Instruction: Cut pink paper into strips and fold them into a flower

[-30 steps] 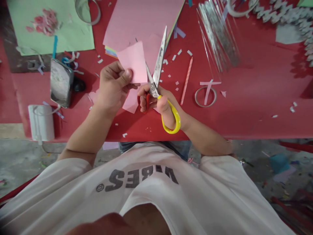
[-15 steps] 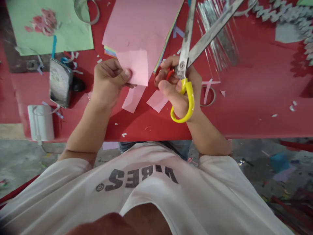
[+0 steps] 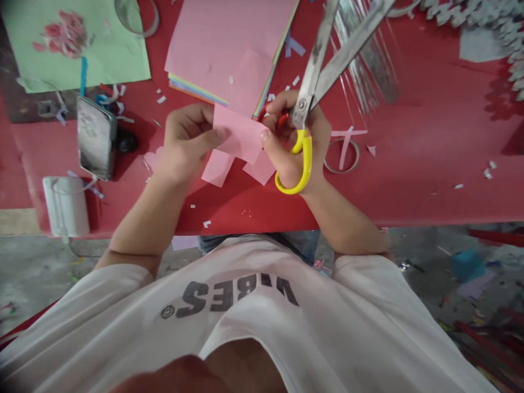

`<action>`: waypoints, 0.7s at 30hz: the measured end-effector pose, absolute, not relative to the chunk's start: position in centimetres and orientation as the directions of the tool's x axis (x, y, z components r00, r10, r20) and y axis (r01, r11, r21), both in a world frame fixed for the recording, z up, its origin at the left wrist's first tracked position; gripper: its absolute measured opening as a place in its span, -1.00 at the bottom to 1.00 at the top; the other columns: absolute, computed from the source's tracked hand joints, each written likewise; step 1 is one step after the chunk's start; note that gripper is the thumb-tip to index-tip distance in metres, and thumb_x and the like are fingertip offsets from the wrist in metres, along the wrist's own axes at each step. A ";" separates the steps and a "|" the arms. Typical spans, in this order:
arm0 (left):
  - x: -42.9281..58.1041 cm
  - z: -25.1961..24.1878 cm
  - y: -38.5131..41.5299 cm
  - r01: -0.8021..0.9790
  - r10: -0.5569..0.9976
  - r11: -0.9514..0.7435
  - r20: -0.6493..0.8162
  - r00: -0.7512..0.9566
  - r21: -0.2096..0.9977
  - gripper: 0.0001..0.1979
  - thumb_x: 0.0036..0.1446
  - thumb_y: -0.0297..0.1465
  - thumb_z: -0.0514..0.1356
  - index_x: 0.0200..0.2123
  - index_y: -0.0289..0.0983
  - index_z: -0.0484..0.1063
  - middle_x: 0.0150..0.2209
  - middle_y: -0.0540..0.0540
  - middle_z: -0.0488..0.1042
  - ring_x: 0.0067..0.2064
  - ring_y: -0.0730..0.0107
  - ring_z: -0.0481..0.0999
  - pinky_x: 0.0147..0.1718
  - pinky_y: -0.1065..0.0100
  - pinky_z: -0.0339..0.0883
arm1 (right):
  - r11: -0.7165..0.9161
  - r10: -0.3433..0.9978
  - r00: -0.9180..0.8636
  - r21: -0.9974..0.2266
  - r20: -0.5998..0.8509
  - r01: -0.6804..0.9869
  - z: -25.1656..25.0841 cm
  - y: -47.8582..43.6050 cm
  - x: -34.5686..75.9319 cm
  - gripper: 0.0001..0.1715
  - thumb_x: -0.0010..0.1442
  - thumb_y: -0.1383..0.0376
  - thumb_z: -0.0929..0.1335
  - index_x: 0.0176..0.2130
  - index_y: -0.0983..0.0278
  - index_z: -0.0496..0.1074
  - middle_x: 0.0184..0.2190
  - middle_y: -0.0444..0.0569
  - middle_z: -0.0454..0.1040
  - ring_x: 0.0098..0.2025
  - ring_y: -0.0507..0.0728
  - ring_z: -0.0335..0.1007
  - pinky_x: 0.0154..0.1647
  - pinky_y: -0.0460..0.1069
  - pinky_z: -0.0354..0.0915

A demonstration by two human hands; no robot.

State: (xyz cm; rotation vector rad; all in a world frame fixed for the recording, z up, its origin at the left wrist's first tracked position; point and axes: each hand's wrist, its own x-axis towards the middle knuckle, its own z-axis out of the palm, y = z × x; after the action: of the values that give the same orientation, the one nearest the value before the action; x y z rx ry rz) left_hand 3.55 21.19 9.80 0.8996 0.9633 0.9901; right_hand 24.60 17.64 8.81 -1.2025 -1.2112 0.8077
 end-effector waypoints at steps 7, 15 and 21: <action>6.9 8.8 18.3 -0.386 0.926 0.366 -0.289 0.244 0.847 -0.47 0.14 -0.03 0.63 -0.02 -0.10 0.52 -0.25 -0.01 0.64 -0.20 0.17 0.81 -0.33 0.33 0.66 | 0.351 0.892 0.256 -0.928 0.372 0.125 8.4 17.1 23.7 -0.65 0.41 0.06 0.57 0.02 -0.02 0.42 -0.23 -0.14 0.43 -0.25 0.20 0.46 -0.14 0.12 0.46; 7.0 6.2 18.7 -0.387 0.955 0.238 -0.142 0.261 0.891 -0.51 0.27 0.04 0.56 -0.08 -0.19 0.55 -0.30 0.00 0.66 -0.29 0.23 0.81 -0.43 0.41 0.66 | 0.569 0.710 0.347 -0.790 0.612 0.229 5.1 18.3 22.4 -0.58 0.41 -0.04 0.54 0.10 0.07 0.47 -0.23 -0.14 0.47 -0.34 0.11 0.43 -0.37 0.04 0.32; 5.6 6.7 21.1 -0.230 0.999 0.024 -0.029 -0.019 0.973 -0.54 0.31 0.06 0.51 -0.22 -0.19 0.53 -0.41 0.03 0.59 -0.37 0.29 0.77 -0.45 0.42 0.63 | 0.414 0.900 0.099 -0.904 0.424 0.102 3.7 18.5 22.8 -0.13 0.25 -0.57 0.41 0.12 -0.02 0.32 -0.17 -0.12 0.42 -0.26 0.16 0.45 -0.22 0.11 0.48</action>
State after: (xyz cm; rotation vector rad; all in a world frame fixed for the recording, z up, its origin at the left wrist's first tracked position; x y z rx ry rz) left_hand 5.57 21.10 6.70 1.0073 1.0651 1.3071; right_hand 22.84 18.49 3.71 -0.9920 -1.3520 0.7638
